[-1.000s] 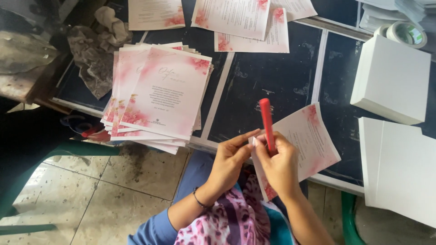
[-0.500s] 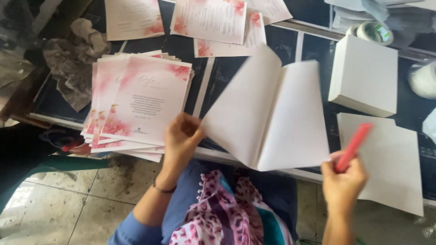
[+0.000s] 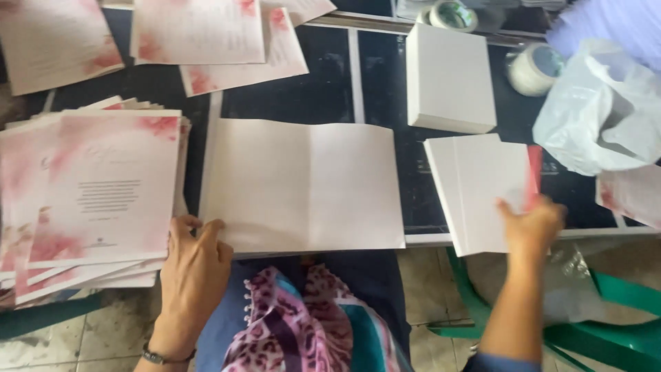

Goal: The person assembles printed cards by picking up a folded card, opening it, and inserting a separate white sheet of paper inside. They then close the card and place it on a stack, repeating this process for multiple cards.

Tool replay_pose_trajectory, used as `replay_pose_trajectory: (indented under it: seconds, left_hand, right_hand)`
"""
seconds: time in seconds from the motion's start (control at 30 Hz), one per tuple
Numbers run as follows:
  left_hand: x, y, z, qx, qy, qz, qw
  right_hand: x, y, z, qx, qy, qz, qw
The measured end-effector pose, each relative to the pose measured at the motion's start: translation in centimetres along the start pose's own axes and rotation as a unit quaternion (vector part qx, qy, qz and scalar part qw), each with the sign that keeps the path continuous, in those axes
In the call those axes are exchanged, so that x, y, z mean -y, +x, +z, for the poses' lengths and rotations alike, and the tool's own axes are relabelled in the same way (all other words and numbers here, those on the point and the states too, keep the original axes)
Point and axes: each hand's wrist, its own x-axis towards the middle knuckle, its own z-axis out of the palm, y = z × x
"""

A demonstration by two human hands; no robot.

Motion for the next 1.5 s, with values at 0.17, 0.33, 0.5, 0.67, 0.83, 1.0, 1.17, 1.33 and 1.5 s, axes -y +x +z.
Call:
replay_pose_trajectory:
  seconds: [0.17,0.33,0.5,0.67,0.83,1.0,1.17,1.33,1.5]
  left_hand:
    - [-1.9,0.2,-0.1,-0.038,-0.052,0.011,0.998]
    - [-2.6,2.3,1.2,-0.113,-0.144,0.131,0.974]
    - [-5.7,2.9,1.1,-0.037,-0.326,0.207,0.922]
    - [-8.3,3.5,1.8,0.14,-0.366,0.166,0.905]
    - [-6.7,4.1,6.6,0.052,-0.256,0.203,0.944]
    - [-6.3,4.0,7.8,0.042,-0.176,0.175,0.968]
    - [-6.4,3.9,8.1,0.019,-0.148,0.174,0.973]
    - [-6.6,3.9,8.1,0.009,-0.142,0.177,0.974]
    - [-6.4,3.7,8.2,-0.015,-0.129,0.19,0.973]
  right_hand:
    - [-6.1,2.3,-0.5,0.084,-0.115,0.18,0.973]
    - [-7.2,0.7,-3.2,0.041,-0.051,0.187,0.98]
    - [-8.1,3.6,3.1,0.273,0.371,0.118,0.88]
    - [17.8,-4.1,-6.3,0.178,0.478,0.058,0.858]
    - [22.1,-4.1,-5.1,0.217,0.433,0.077,0.871]
    - [22.3,-4.2,-4.1,0.229,0.422,0.091,0.872]
    - [22.5,-4.3,-4.1,0.247,0.416,0.117,0.867]
    - [22.2,-4.2,-3.4,0.251,0.414,0.116,0.867]
    - [21.1,-4.2,-1.6,0.247,0.408,0.145,0.867]
